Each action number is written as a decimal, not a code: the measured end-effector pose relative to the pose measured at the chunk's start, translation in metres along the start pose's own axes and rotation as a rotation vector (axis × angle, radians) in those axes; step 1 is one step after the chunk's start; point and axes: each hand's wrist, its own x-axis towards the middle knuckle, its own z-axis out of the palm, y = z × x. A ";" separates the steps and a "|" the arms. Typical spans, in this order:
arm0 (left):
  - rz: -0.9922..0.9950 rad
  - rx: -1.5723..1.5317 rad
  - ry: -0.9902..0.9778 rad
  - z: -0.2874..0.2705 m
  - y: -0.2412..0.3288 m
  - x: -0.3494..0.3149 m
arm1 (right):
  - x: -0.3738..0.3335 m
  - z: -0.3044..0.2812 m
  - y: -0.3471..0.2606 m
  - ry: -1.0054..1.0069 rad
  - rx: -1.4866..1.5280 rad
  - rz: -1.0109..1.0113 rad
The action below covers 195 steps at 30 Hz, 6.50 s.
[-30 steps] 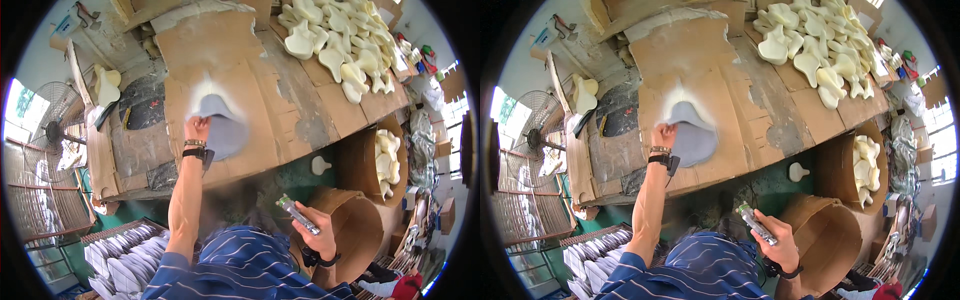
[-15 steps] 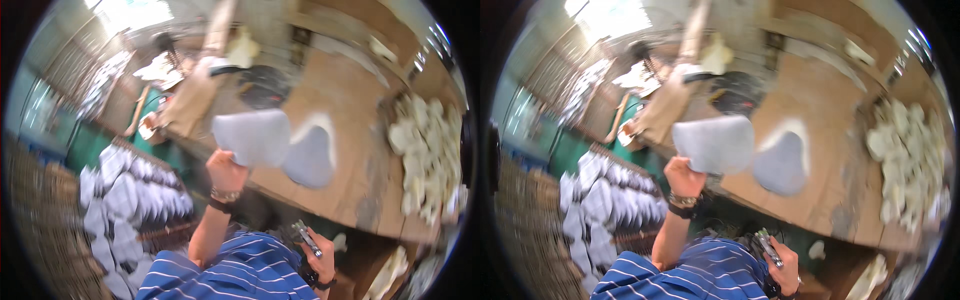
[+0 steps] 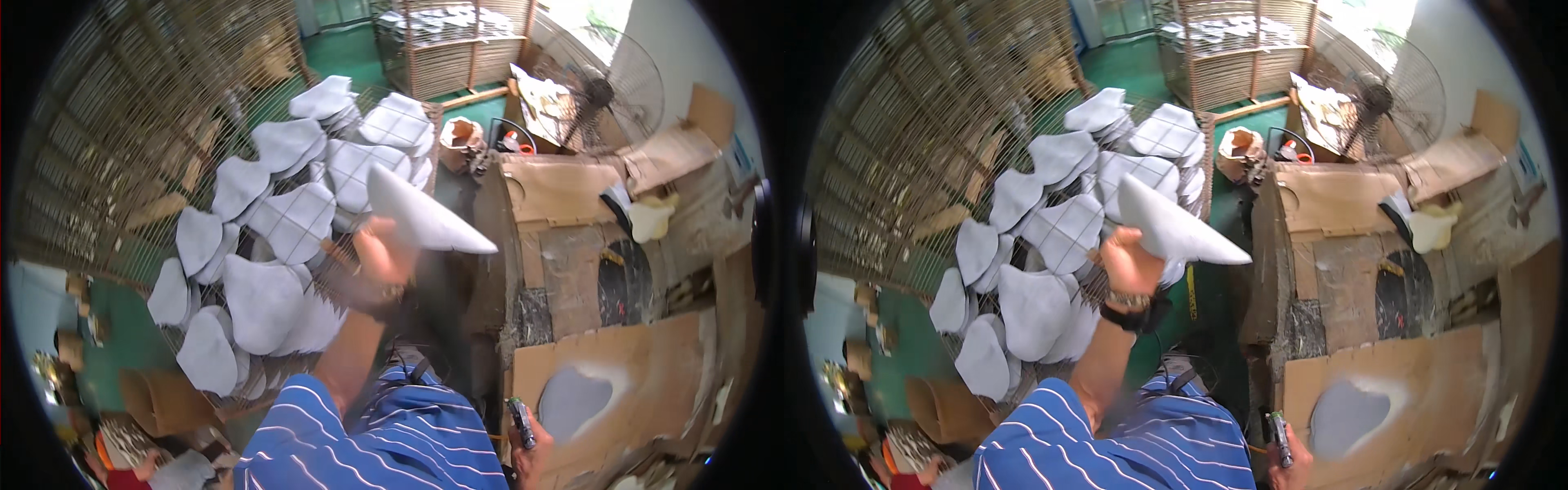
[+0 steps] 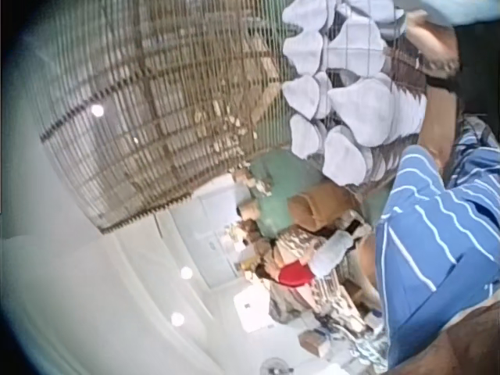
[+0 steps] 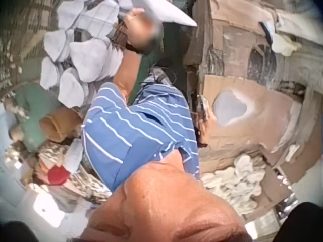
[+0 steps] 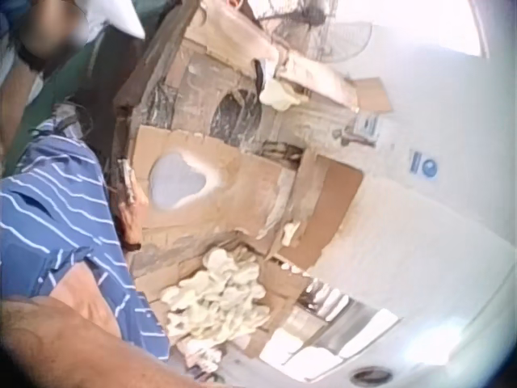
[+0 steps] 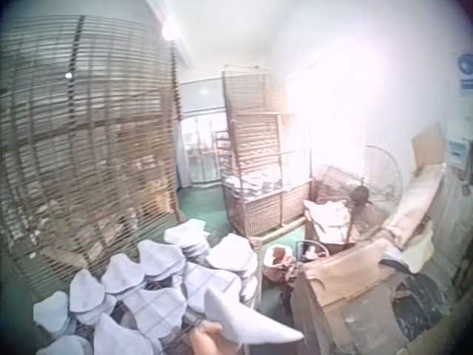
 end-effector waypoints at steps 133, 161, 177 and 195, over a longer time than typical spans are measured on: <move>-1.581 1.870 -0.223 -0.371 -0.206 0.009 | -0.130 -0.032 0.004 0.895 0.027 0.443; -1.647 1.850 -0.315 -0.385 -0.209 0.007 | -0.164 -0.011 0.006 0.984 0.044 0.578; -0.682 2.023 -1.366 -0.282 -0.404 -0.050 | -0.135 -0.010 0.010 1.159 0.093 0.506; -0.290 2.206 -1.363 -0.206 -0.531 -0.113 | -0.145 -0.027 0.034 1.083 0.088 0.357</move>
